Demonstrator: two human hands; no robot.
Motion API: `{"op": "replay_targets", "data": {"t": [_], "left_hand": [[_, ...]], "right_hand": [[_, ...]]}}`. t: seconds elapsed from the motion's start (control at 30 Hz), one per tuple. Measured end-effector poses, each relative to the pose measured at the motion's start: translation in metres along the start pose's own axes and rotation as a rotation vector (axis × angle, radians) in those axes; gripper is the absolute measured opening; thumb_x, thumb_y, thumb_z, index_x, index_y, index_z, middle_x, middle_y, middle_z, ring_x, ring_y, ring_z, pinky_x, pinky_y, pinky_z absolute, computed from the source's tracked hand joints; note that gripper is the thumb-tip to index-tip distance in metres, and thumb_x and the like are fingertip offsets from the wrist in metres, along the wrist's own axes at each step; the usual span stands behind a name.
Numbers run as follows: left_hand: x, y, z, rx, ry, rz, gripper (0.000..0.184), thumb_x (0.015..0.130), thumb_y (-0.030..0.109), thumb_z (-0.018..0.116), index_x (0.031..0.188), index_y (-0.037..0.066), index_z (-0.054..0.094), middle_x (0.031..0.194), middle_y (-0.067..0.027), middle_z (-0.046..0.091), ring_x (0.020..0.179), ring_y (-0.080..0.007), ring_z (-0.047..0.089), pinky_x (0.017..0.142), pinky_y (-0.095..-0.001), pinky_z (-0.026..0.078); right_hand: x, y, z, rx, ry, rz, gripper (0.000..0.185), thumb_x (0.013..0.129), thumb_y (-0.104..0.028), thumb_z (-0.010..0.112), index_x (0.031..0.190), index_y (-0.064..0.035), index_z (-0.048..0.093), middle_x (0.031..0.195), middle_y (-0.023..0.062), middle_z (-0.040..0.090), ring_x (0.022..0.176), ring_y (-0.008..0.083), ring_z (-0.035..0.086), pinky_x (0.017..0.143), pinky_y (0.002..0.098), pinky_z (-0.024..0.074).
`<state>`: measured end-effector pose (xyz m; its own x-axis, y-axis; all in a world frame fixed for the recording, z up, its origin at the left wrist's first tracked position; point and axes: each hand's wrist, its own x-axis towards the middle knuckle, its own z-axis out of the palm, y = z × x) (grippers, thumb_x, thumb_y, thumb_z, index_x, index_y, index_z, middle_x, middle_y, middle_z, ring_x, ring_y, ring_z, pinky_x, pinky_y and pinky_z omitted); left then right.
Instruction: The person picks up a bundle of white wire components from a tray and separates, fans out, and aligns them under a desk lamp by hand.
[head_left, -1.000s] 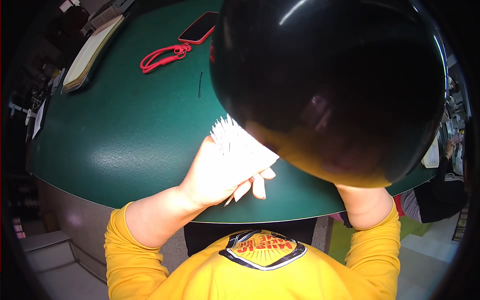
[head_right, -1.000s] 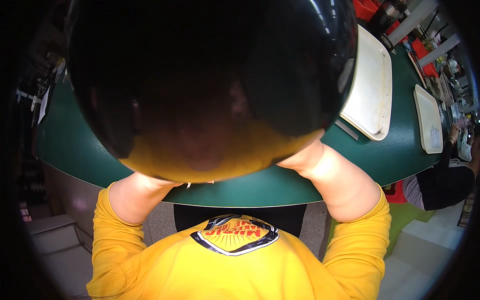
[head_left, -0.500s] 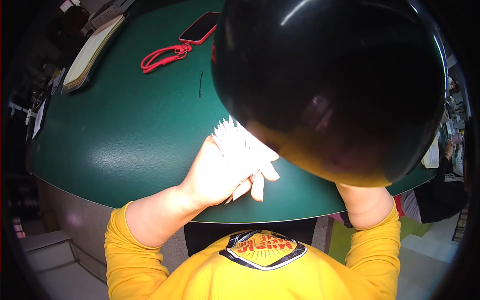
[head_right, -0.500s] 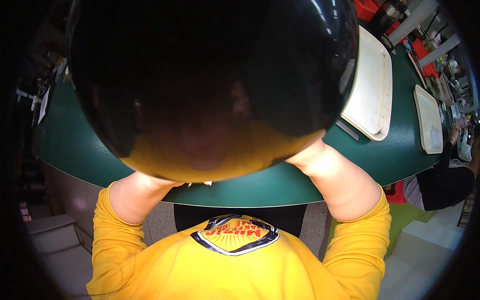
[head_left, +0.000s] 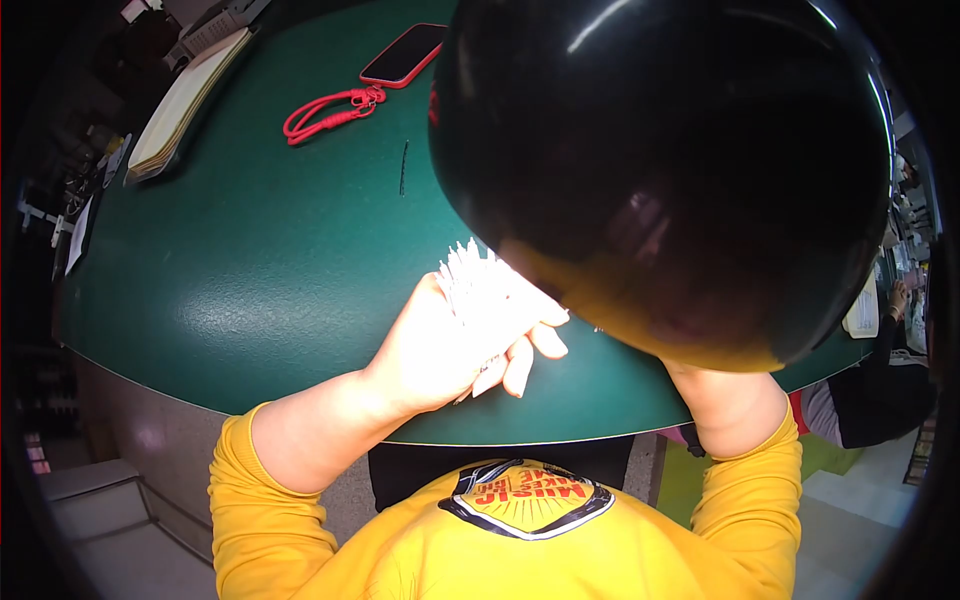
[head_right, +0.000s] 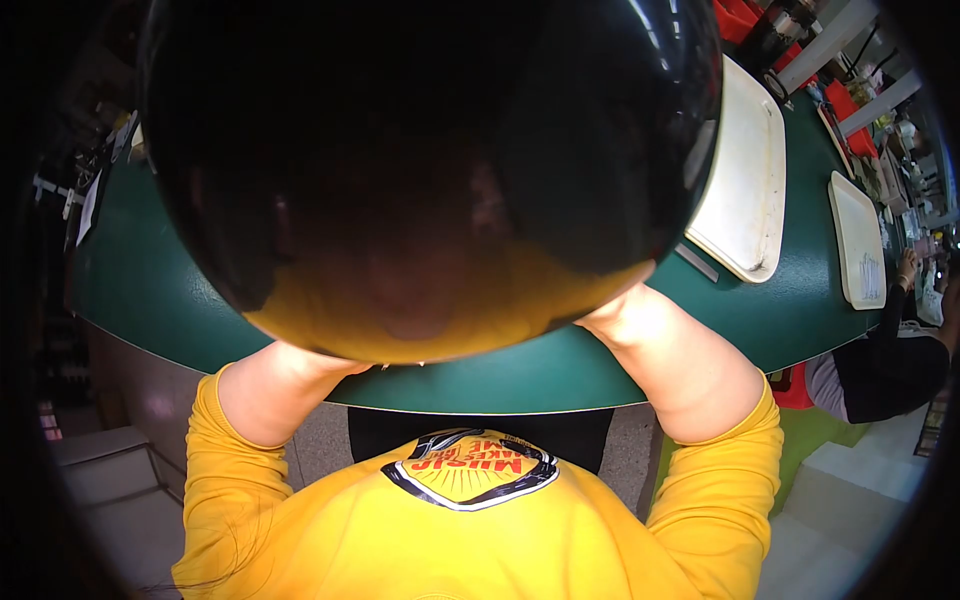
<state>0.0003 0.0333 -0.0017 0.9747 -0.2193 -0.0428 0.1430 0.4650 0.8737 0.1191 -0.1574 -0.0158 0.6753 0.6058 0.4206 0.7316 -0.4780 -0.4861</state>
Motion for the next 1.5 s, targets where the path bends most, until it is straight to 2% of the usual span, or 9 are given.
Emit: {"op": "replay_targets", "data": {"t": [0.1, 0.3, 0.43, 1.1, 1.5], "left_hand": [[0.002, 0.01, 0.004, -0.034, 0.04, -0.151, 0.015, 0.087, 0.014, 0.058, 0.088, 0.0, 0.063, 0.069, -0.007, 0.063, 0.045, -0.0063, 0.053, 0.037, -0.0165, 0.034], [0.001, 0.023, 0.017, 0.126, 0.015, -0.147, 0.016, 0.084, 0.016, 0.062, 0.081, 0.001, 0.064, 0.059, -0.0032, 0.059, 0.043, -0.004, 0.047, 0.037, -0.0175, 0.032], [0.002, 0.031, 0.023, 0.017, 0.093, -0.299, 0.016, 0.083, 0.015, 0.063, 0.077, 0.001, 0.064, 0.056, -0.0022, 0.057, 0.044, -0.0036, 0.047, 0.038, -0.0179, 0.032], [0.005, -0.006, -0.018, 0.03, -0.101, 0.043, 0.017, 0.087, 0.014, 0.057, 0.079, -0.001, 0.061, 0.065, -0.0085, 0.061, 0.047, -0.009, 0.054, 0.04, -0.0179, 0.037], [0.004, -0.007, -0.013, -0.035, -0.07, 0.026, 0.013, 0.087, 0.011, 0.056, 0.084, -0.001, 0.06, 0.069, -0.011, 0.063, 0.047, -0.0104, 0.056, 0.04, -0.0183, 0.037]], "right_hand": [[-0.001, -0.002, 0.001, -0.001, -0.001, 0.005, 0.041, 0.077, -0.018, 0.064, 0.113, -0.0018, 0.054, 0.109, 0.0146, 0.059, 0.099, 0.0298, 0.057, 0.087, 0.037, 0.0445], [-0.001, -0.006, 0.004, -0.005, -0.001, 0.021, 0.04, 0.077, -0.018, 0.064, 0.113, -0.0018, 0.055, 0.109, 0.0147, 0.059, 0.099, 0.03, 0.057, 0.087, 0.0371, 0.0445], [-0.008, -0.005, 0.0, -0.008, 0.0, 0.031, 0.04, 0.077, -0.019, 0.064, 0.112, -0.0018, 0.055, 0.109, 0.0148, 0.059, 0.099, 0.0302, 0.057, 0.087, 0.0371, 0.0445], [-0.009, -0.004, -0.004, -0.027, 0.0, 0.067, 0.04, 0.077, -0.02, 0.064, 0.111, -0.0017, 0.055, 0.108, 0.0152, 0.06, 0.098, 0.0309, 0.058, 0.087, 0.0372, 0.0446], [-0.015, -0.009, -0.006, -0.038, -0.001, 0.087, 0.04, 0.077, -0.021, 0.064, 0.111, -0.0017, 0.056, 0.107, 0.0155, 0.06, 0.098, 0.0314, 0.058, 0.087, 0.0373, 0.0447]]}}
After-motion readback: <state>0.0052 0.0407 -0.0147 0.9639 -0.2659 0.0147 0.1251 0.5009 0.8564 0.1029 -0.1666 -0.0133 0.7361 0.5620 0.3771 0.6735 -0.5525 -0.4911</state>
